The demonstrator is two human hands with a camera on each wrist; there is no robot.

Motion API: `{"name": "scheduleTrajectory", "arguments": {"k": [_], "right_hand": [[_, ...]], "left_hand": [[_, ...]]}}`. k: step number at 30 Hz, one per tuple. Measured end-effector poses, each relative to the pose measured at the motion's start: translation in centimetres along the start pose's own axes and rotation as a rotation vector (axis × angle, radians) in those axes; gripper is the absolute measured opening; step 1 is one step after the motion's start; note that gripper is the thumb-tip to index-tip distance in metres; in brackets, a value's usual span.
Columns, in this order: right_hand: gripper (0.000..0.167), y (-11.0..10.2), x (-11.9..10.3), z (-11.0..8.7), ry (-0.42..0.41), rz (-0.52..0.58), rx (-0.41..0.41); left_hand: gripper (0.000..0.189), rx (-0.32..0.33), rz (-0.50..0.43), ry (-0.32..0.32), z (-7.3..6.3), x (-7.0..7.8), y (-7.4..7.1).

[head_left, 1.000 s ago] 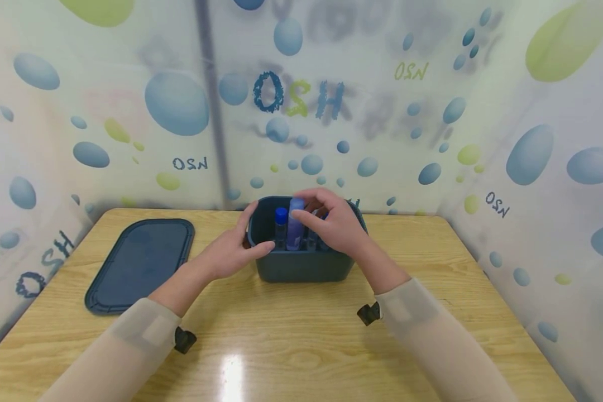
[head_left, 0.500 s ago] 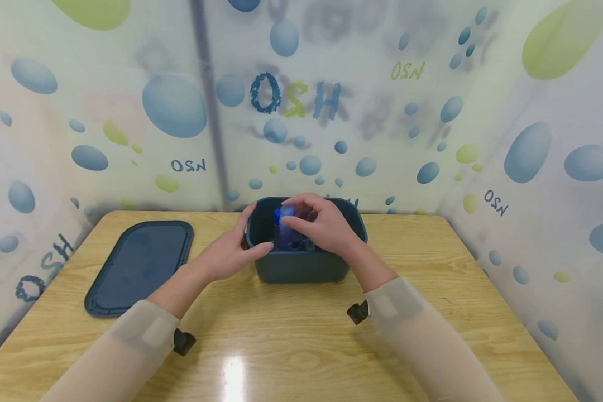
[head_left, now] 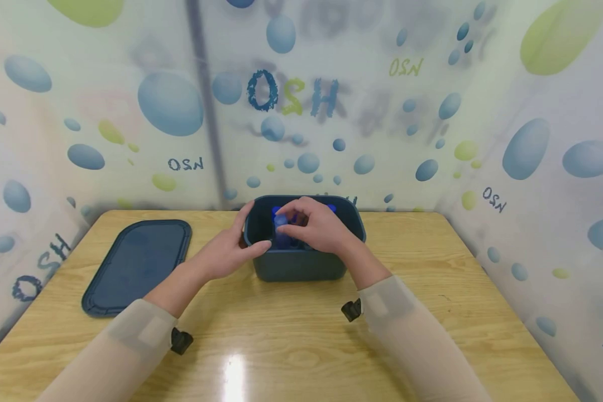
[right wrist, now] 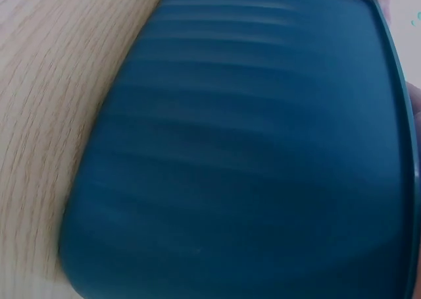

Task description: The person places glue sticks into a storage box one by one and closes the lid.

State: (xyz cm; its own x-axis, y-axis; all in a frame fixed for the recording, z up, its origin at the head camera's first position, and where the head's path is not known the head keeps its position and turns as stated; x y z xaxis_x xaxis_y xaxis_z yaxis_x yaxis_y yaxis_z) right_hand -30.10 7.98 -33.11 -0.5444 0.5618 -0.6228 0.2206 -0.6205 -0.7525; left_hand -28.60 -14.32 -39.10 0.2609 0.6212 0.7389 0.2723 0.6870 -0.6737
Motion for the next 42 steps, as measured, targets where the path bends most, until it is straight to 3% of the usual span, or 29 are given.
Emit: {"name": "scheduleTrajectory", "arguments": {"k": [15,24,42], "right_hand": [[0.034,0.9,0.5,0.4,0.086,-0.099,-0.101],[0.034,1.1,0.5,0.4,0.094,-0.116,-0.146],[0.034,1.1,0.4,0.4,0.092,-0.11,-0.135]], "left_hand": [[0.111,-0.009,0.012,-0.016,-0.1,0.1,0.0],[0.111,-0.004,0.016,-0.019,-0.1,0.0,0.1],[0.111,-0.003,0.036,-0.025,-0.1,0.0,0.1]]}}
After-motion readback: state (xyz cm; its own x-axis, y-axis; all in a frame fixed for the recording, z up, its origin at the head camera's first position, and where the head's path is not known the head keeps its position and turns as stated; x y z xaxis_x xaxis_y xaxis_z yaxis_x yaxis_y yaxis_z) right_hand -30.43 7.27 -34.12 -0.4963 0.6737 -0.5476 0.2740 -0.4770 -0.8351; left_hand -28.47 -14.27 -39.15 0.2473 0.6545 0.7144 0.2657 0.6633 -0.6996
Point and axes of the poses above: each hand's wrist, its own z-axis towards the middle knuckle, its own y-axis out of the palm, x = y × z, the point moved 5 cm from there along z, towards the middle knuckle, and after that the axes turned 3 degrees about -z, right-handed, at the moved point
